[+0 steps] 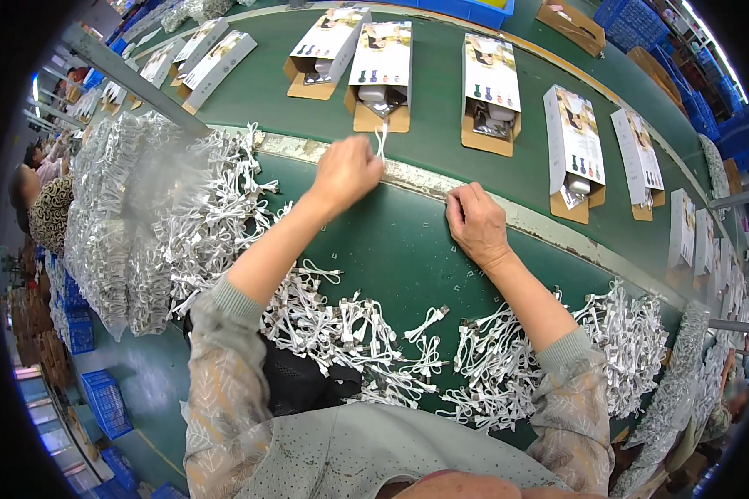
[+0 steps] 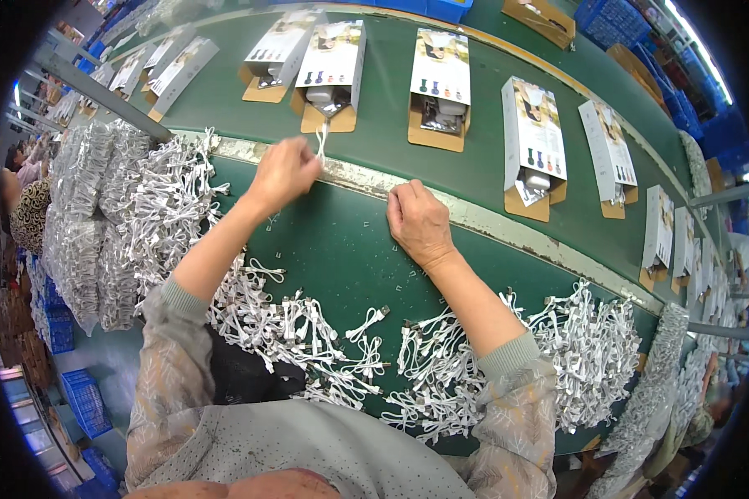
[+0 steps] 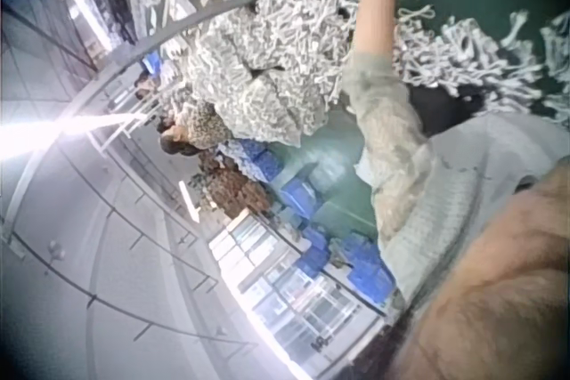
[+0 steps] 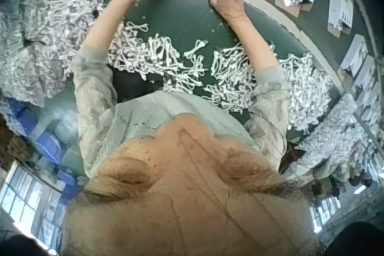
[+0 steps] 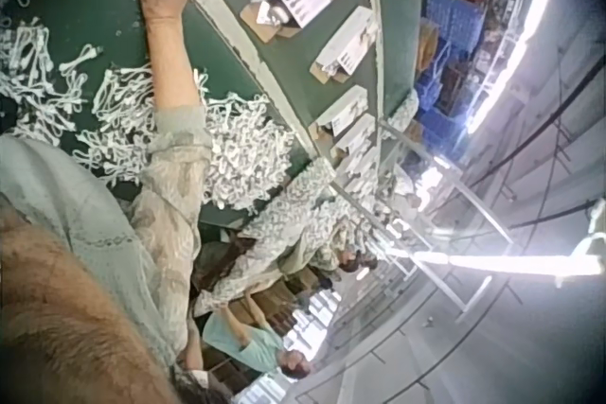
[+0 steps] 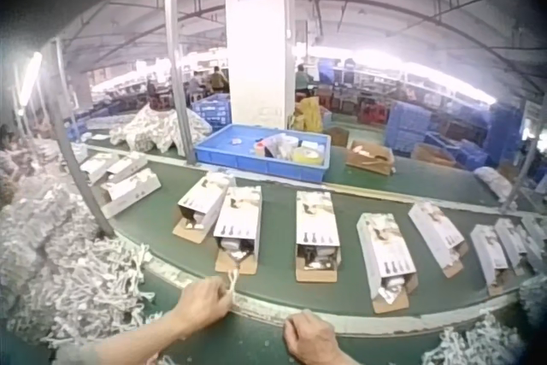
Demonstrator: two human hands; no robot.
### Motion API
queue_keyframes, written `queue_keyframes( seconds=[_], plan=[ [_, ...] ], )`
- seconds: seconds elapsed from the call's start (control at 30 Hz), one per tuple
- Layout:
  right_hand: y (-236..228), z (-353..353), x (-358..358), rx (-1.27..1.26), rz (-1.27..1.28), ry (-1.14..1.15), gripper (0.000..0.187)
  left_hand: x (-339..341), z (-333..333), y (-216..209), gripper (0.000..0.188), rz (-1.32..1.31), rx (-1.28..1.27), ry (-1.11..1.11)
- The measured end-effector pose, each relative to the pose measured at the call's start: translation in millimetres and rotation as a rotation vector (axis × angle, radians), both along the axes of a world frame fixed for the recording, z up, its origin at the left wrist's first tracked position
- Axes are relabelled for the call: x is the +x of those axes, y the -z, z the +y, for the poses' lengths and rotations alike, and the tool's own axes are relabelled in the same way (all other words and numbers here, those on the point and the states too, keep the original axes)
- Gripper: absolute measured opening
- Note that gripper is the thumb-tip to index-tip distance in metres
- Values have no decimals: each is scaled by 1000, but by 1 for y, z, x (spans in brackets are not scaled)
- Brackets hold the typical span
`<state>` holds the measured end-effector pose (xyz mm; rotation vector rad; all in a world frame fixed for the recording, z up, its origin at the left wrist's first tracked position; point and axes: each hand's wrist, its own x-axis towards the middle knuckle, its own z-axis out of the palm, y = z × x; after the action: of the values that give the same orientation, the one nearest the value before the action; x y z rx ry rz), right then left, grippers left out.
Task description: The person picks up a white cable from a pile, folds it by hand, and places it into a cardboard box on a conveyor belt. This process is repeated for several cables and boxes.
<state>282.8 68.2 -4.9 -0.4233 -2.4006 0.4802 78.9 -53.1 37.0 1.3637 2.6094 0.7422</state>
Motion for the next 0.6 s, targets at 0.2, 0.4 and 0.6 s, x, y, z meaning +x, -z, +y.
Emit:
queue_keyframes(
  seconds=[0.2, 0.4, 0.6],
  plan=[
    [-1, -5, -5, -44, -3, -16, 8, -36, 93, 13, 23, -150, 96, -68],
    [-6, -2, -4, -64, -3, -38, 7, 11, 13, -19, 46, -19, 149, 492],
    [-46, -25, 28, -490, -265, -348, 30, 81, -145, -74, 91, -68, -554, 719]
  ],
)
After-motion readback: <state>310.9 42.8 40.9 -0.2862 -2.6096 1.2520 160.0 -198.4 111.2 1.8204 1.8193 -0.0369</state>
